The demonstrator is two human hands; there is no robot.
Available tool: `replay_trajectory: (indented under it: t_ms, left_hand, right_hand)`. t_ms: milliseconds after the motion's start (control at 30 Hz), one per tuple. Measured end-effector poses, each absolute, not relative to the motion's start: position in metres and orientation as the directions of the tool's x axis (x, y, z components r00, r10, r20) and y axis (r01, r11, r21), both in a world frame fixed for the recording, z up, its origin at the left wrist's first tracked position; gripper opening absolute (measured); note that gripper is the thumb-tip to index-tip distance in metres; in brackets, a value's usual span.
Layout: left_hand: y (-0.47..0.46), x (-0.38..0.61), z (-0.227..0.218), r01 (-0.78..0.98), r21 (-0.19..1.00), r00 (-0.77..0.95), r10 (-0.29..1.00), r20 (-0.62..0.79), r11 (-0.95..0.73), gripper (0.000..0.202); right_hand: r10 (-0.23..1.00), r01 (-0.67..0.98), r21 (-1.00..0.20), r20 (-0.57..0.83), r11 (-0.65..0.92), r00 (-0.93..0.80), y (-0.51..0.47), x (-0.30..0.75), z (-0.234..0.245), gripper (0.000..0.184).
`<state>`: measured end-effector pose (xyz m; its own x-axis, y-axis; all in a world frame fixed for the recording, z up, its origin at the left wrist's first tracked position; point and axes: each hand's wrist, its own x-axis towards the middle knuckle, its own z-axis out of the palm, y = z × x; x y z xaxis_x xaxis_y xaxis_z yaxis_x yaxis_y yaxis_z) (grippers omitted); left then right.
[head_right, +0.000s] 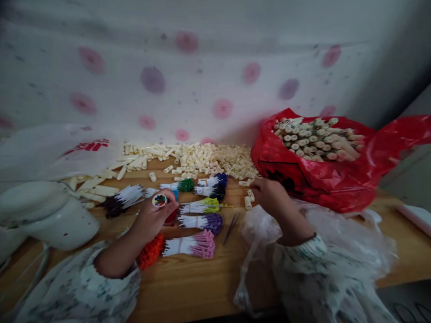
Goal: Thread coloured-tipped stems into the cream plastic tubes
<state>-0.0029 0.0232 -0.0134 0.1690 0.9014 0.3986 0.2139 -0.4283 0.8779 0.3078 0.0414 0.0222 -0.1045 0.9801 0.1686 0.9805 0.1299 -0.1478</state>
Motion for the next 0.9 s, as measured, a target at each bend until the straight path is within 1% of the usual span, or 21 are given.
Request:
replay_trajectory:
  t_ms: [33,67,200,333,400,433,500,567,633,667,700,733,800,867,900]
  left_hand:
    - [0.022,-0.002,-0.012,0.24,0.876,0.166,0.907,0.387,-0.418,0.036]
    - [0.022,-0.001,-0.012,0.257,0.876,0.162,0.912,0.377,-0.408,0.033]
    - [0.02,-0.001,-0.014,0.262,0.889,0.161,0.925,0.343,-0.375,0.027]
    - [0.021,-0.002,-0.015,0.267,0.879,0.177,0.917,0.358,-0.395,0.027]
    - [0.021,-0.003,-0.014,0.257,0.882,0.184,0.916,0.357,-0.396,0.026]
    - [0.021,-0.003,-0.013,0.253,0.885,0.187,0.917,0.352,-0.392,0.026]
    - [0.02,-0.003,-0.012,0.261,0.881,0.19,0.916,0.354,-0.395,0.027]
    - [0.019,-0.003,-0.01,0.289,0.862,0.198,0.906,0.373,-0.418,0.026]
    - [0.019,-0.003,-0.01,0.318,0.842,0.205,0.898,0.389,-0.437,0.024]
    - [0.019,-0.003,-0.01,0.326,0.836,0.208,0.896,0.392,-0.441,0.024]
    - [0.02,-0.003,-0.011,0.329,0.836,0.209,0.897,0.389,-0.439,0.025]
    - [0.02,-0.004,-0.011,0.327,0.84,0.21,0.9,0.382,-0.433,0.026]
    - [0.02,-0.004,-0.012,0.32,0.856,0.204,0.912,0.357,-0.407,0.029]
    - [0.02,-0.004,-0.013,0.323,0.867,0.18,0.924,0.338,-0.38,0.03]
    - [0.02,-0.005,-0.013,0.329,0.869,0.164,0.929,0.333,-0.37,0.031]
  right_hand:
    - [0.988,0.987,-0.101,0.094,0.128,-0.119,0.043,0.308,0.016,0.023]
    - [0.991,0.99,-0.076,0.059,0.123,-0.119,0.043,0.306,0.009,0.022]
    - [0.996,0.996,-0.019,0.017,0.089,-0.089,0.045,0.289,-0.018,0.018]
    - [0.994,0.994,-0.03,0.015,0.106,-0.106,0.046,0.282,-0.029,0.018]
    - [0.991,0.99,-0.06,0.049,0.125,-0.122,0.046,0.282,-0.028,0.019]
    - [0.989,0.988,-0.072,0.073,0.135,-0.13,0.044,0.281,-0.025,0.023]
    - [0.976,0.977,-0.144,0.176,0.158,-0.132,0.037,0.278,-0.016,0.032]
    - [0.934,0.933,-0.297,0.343,0.205,-0.096,0.026,0.271,-0.005,0.034]
    - [0.872,0.84,-0.456,0.487,0.294,-0.041,0.014,0.262,0.007,0.034]
    - [0.846,0.798,-0.502,0.533,0.333,-0.018,0.01,0.259,0.011,0.035]
    - [0.829,0.78,-0.515,0.559,0.356,-0.009,0.009,0.258,0.014,0.036]
    - [0.821,0.784,-0.503,0.571,0.364,-0.015,0.009,0.258,0.014,0.035]
    - [0.846,0.856,-0.408,0.53,0.316,-0.06,0.017,0.264,0.009,0.031]
    - [0.906,0.931,-0.27,0.405,0.247,-0.122,0.03,0.274,-0.004,0.031]
    - [0.927,0.948,-0.225,0.347,0.227,-0.14,0.036,0.278,-0.012,0.032]
